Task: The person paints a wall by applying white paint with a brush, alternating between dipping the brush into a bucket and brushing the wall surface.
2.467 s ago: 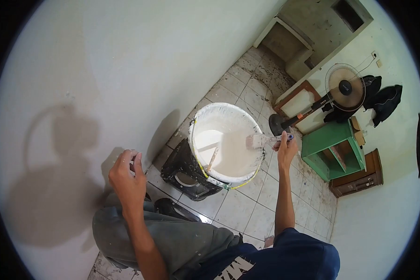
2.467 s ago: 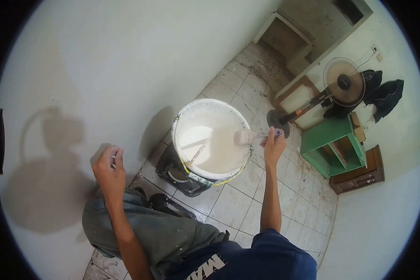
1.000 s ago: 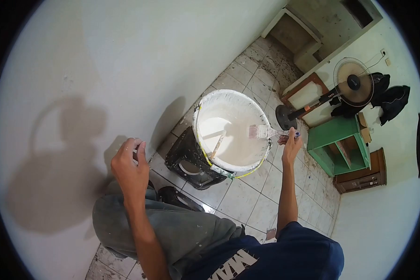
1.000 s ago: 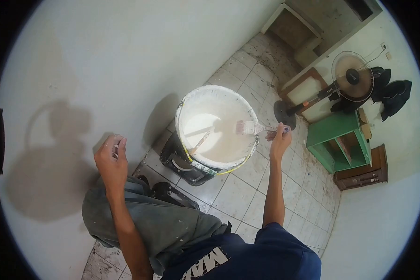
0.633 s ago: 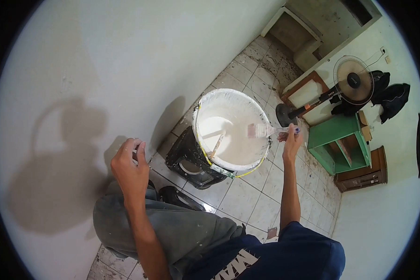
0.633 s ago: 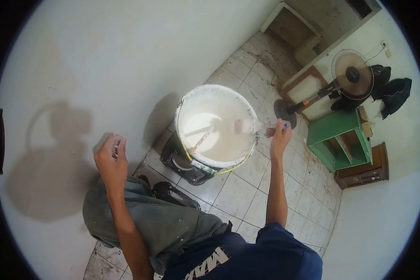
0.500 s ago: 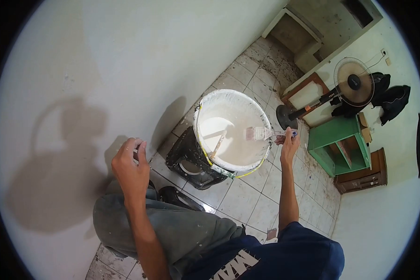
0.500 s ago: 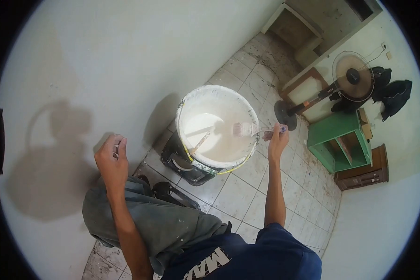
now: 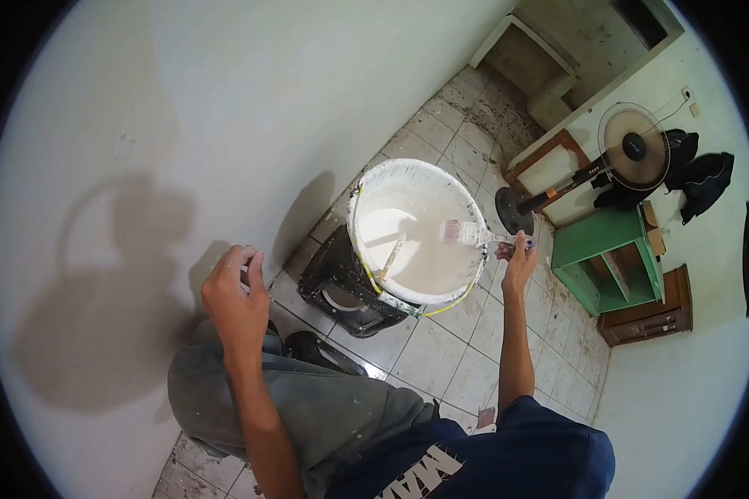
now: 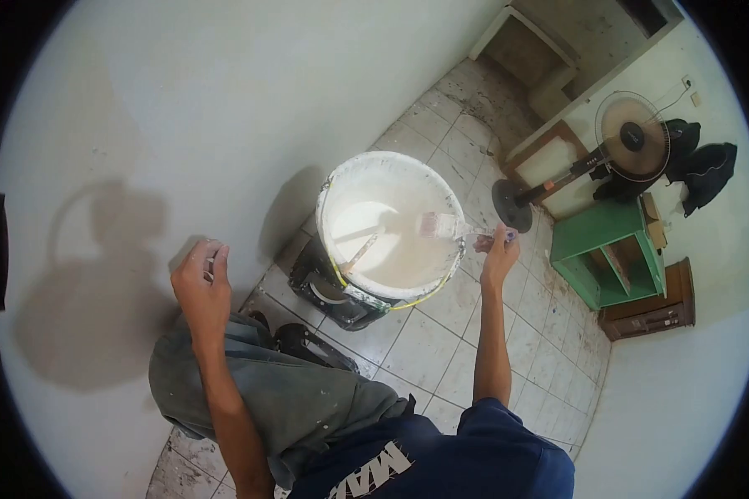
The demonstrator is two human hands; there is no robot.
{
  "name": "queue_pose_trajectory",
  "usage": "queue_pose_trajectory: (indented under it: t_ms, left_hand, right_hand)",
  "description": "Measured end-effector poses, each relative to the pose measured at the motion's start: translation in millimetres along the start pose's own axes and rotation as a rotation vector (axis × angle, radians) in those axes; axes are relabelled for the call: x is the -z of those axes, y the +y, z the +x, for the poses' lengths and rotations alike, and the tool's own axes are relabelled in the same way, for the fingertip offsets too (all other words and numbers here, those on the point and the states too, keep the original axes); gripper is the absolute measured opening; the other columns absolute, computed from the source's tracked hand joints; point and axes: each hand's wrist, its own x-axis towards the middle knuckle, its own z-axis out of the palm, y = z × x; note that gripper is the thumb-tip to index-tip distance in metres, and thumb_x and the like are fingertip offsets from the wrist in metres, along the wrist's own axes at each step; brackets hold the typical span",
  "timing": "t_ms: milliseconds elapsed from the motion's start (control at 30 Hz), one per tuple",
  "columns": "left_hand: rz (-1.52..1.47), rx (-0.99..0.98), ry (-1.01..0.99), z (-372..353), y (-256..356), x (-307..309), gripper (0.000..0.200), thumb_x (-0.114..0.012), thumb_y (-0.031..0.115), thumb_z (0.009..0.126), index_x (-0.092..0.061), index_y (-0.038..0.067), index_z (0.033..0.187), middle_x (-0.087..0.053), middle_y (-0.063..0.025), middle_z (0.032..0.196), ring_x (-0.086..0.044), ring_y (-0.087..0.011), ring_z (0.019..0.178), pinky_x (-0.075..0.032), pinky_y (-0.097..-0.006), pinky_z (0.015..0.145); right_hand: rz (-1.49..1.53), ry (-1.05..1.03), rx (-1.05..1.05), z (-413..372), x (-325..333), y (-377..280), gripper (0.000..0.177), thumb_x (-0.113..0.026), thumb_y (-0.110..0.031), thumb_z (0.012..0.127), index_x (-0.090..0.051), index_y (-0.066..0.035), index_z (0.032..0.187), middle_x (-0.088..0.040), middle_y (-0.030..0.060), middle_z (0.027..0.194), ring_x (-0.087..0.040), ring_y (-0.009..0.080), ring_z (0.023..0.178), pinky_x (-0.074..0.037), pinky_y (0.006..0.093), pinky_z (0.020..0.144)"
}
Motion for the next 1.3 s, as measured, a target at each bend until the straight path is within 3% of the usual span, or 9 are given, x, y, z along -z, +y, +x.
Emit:
queue_pose_trajectory:
  t_ms: [133,433,533,633,833,1233,1300]
  left_hand:
    - [-0.011,0.028,-0.012,-2,2,1,0.006,-0.069,0.002,0.089,-0.067,-0.002,0.093,-0.069,-0.0163,0.083,-0.066,-0.03,0.065,-0.05,-0.0381,0.064]
    - [-0.018,0.013,-0.015,-2,1,-1,0.006,-0.07,0.001,0.088,-0.067,-0.003,0.092,-0.069,-0.0171,0.082,-0.066,-0.0307,0.065,-0.051,-0.0384,0.064]
    - [-0.011,-0.026,0.013,-4,-2,-2,0.01,-0.068,0.006,0.093,-0.066,-0.003,0.091,-0.065,-0.0101,0.074,-0.054,-0.0161,0.058,-0.043,-0.0298,0.056]
    - [-0.008,-0.024,0.014,-4,-1,-1,0.011,-0.069,0.007,0.093,-0.066,-0.004,0.091,-0.064,-0.0102,0.074,-0.053,-0.0159,0.058,-0.043,-0.0297,0.056]
    - [-0.002,-0.028,0.012,-5,-1,-1,0.011,-0.069,0.007,0.093,-0.066,-0.004,0.091,-0.065,-0.0105,0.074,-0.053,-0.0156,0.058,-0.043,-0.0297,0.056]
    - [-0.008,-0.016,0.012,-5,-3,-1,0.01,-0.069,0.006,0.092,-0.066,-0.003,0.091,-0.066,-0.0112,0.076,-0.056,-0.0169,0.058,-0.044,-0.0306,0.056]
    - [-0.014,-0.019,0.014,-6,-2,-1,0.01,-0.069,0.006,0.092,-0.066,-0.003,0.091,-0.067,-0.0111,0.076,-0.056,-0.0169,0.058,-0.044,-0.0305,0.056]
  right_hand:
    - [-0.034,0.002,0.002,-3,-5,-10,0.027,-0.059,-0.028,0.104,-0.053,-0.003,0.095,-0.064,0.0126,0.067,-0.062,0.0179,0.051,-0.048,0.0281,0.047]
    - [0.132,0.043,-0.096,-7,-21,-54,0.024,-0.062,-0.026,0.102,-0.055,-0.005,0.094,-0.064,0.0109,0.07,-0.061,0.0182,0.053,-0.048,0.0284,0.051]
    - [0.226,0.007,-0.132,-8,-22,-56,0.022,-0.063,-0.025,0.102,-0.056,-0.006,0.094,-0.064,0.0105,0.072,-0.062,0.0174,0.058,-0.049,0.0282,0.054]
    - [0.347,0.005,-0.219,-6,-21,-54,0.02,-0.064,-0.024,0.101,-0.056,-0.007,0.095,-0.064,0.0094,0.073,-0.062,0.0169,0.062,-0.048,0.0272,0.055]
    - [0.559,-0.019,-0.346,-7,-21,-61,0.027,-0.068,-0.031,0.1,-0.056,-0.008,0.093,-0.058,0.0047,0.071,-0.057,0.0148,0.06,-0.045,0.0266,0.054]
    - [0.57,0.006,-0.5,-7,-9,-43,0.036,-0.066,-0.043,0.099,-0.054,-0.014,0.083,-0.053,0.0006,0.066,-0.051,0.0127,0.055,-0.038,0.026,0.049]
    - [0.508,0.05,-0.442,-12,-12,-48,0.035,-0.066,-0.043,0.099,-0.053,-0.015,0.082,-0.052,0.0001,0.065,-0.049,0.0125,0.053,-0.038,0.026,0.048]
